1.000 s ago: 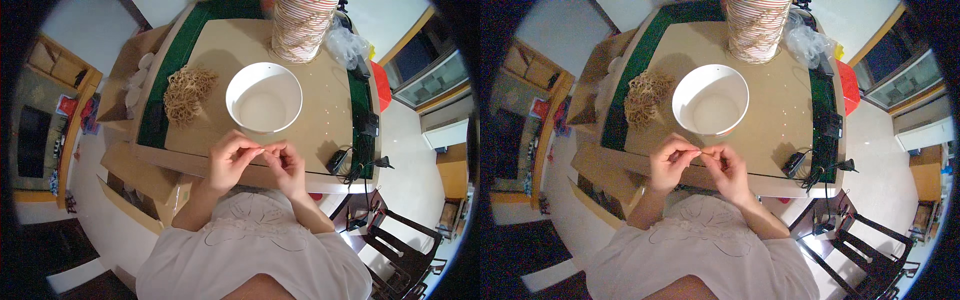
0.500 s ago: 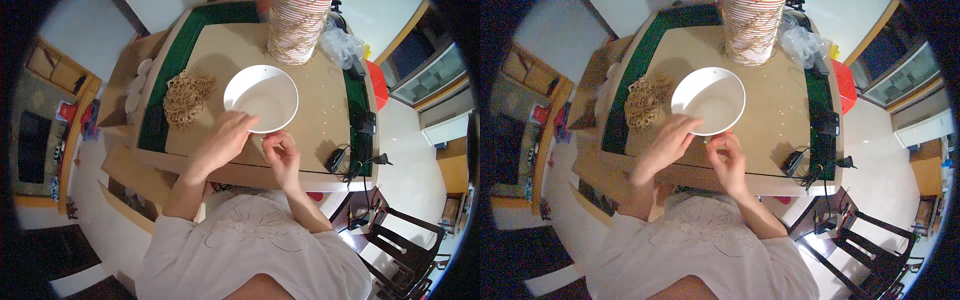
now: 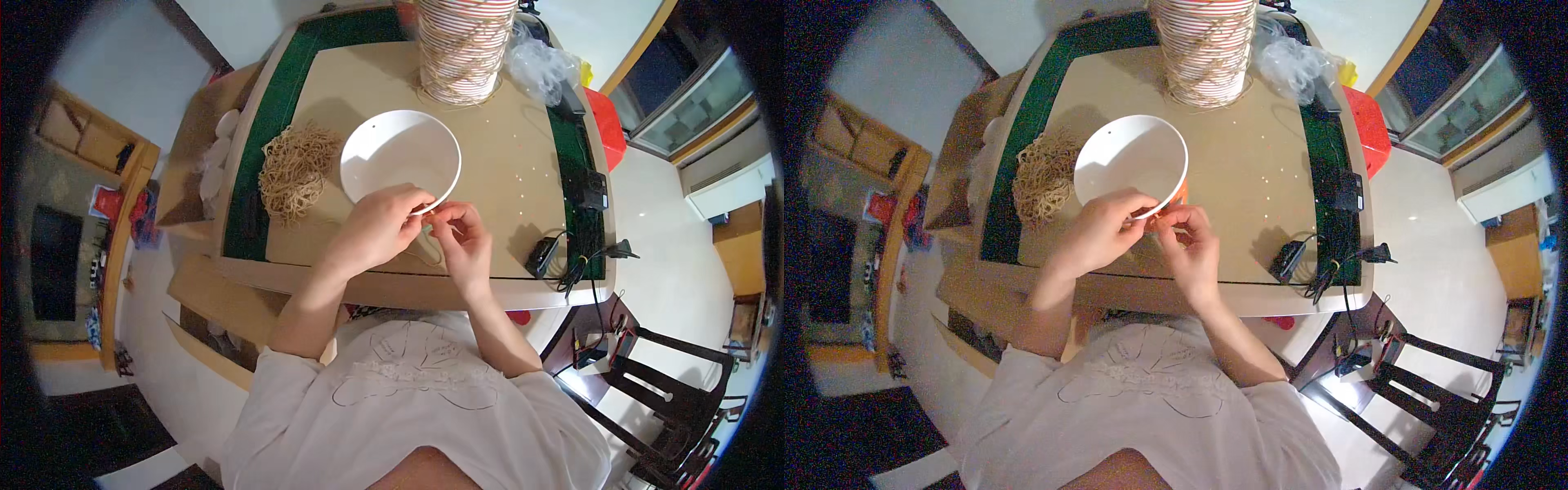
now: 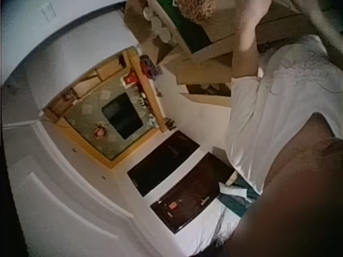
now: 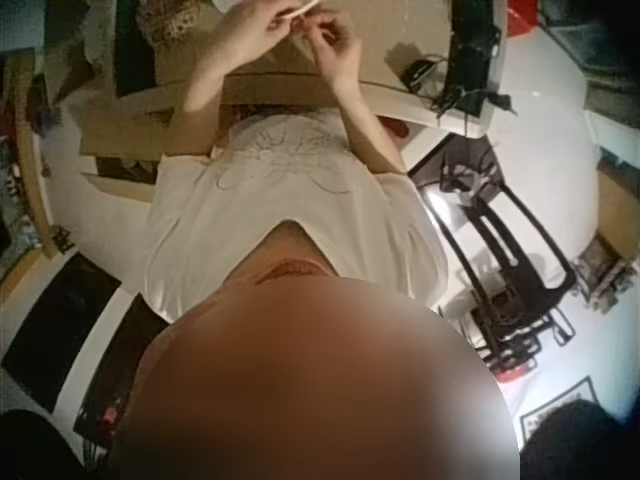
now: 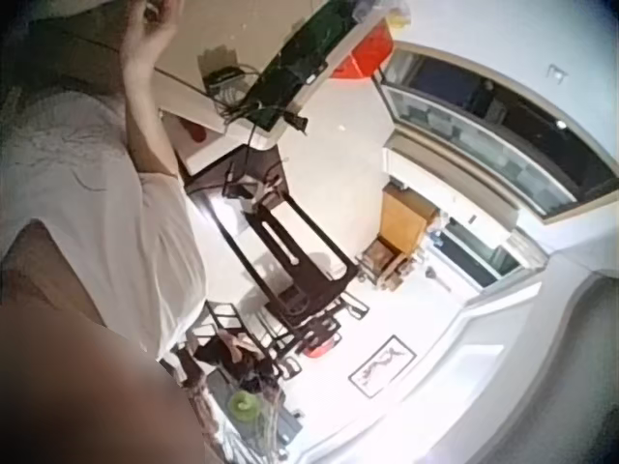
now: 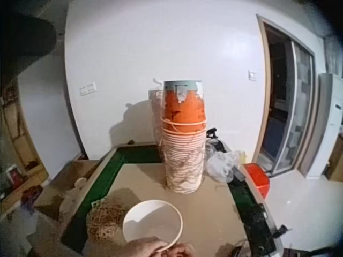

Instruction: Tying string handles to paper buckets for assembly.

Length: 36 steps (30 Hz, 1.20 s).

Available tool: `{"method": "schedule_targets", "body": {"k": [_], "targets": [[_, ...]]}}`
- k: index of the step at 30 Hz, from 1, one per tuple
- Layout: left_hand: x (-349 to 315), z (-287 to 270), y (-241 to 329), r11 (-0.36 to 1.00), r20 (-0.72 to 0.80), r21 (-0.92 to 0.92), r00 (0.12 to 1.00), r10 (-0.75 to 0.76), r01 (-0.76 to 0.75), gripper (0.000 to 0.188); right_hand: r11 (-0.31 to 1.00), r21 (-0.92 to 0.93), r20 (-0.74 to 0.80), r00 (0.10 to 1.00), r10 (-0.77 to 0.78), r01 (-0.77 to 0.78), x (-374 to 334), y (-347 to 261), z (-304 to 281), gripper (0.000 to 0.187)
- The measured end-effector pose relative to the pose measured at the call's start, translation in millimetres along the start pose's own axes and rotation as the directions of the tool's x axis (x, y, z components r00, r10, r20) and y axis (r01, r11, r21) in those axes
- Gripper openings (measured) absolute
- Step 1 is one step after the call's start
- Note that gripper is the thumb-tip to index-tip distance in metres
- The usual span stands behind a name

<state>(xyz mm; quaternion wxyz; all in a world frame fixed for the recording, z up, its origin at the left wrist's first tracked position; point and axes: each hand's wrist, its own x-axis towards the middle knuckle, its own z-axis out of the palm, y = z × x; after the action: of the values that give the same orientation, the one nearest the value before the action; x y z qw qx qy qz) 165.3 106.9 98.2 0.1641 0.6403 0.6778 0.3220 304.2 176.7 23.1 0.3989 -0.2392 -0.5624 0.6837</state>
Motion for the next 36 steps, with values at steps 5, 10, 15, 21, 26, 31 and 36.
{"method": "schedule_targets", "body": {"k": [5, 10, 15, 21, 26, 31, 36], "targets": [[0.9, 2.3, -4.1, 1.0, 0.017, -0.003, 1.0, 0.025, -0.025, 0.025, 0.999, -0.035, 0.006, 1.0, 0.025, -0.024, 2.6, 7.5, -4.8, 0.004], [3.0, 8.0, -13.8, 0.996, 0.022, -0.017, 0.996, 0.086, -0.086, 0.021, 0.996, -0.091, 0.001, 1.0, -0.012, 0.012, 5.5, 12.8, -7.8, 0.005], [12.1, 8.8, -19.1, 0.998, 0.077, -0.034, 0.996, 0.053, -0.051, 0.014, 0.986, -0.164, -0.009, 1.0, 0.02, -0.021, 7.6, 14.0, -11.6, 0.008], [14.0, 12.4, -12.8, 0.999, -0.054, -0.036, 0.999, -0.007, 0.005, 0.006, 0.985, -0.155, 0.027, 0.996, 0.079, -0.074, 0.0, -19.1, -7.7, 0.004], [18.0, 12.1, -12.6, 0.939, -0.14, -0.309, 0.969, -0.203, 0.152, 0.009, 0.739, -0.538, 0.344, 0.906, -0.248, 0.406, -19.3, -53.8, 7.7, 0.012], [36.9, -0.9, -24.5, 0.56, 0.425, -0.579, 0.805, -0.413, 0.593, 0.012, 0.38, -0.625, 0.653, 0.723, -0.225, 0.682, -10.6, -61.0, 34.3, 0.019], [34.5, 4.4, -37.4, 0.393, 0.56, -0.549, 0.674, -0.482, 0.737, 0.014, 0.385, -0.548, 0.752, 0.639, -0.162, 0.743, -4.9, -71.9, 37.5, 0.014]]}}
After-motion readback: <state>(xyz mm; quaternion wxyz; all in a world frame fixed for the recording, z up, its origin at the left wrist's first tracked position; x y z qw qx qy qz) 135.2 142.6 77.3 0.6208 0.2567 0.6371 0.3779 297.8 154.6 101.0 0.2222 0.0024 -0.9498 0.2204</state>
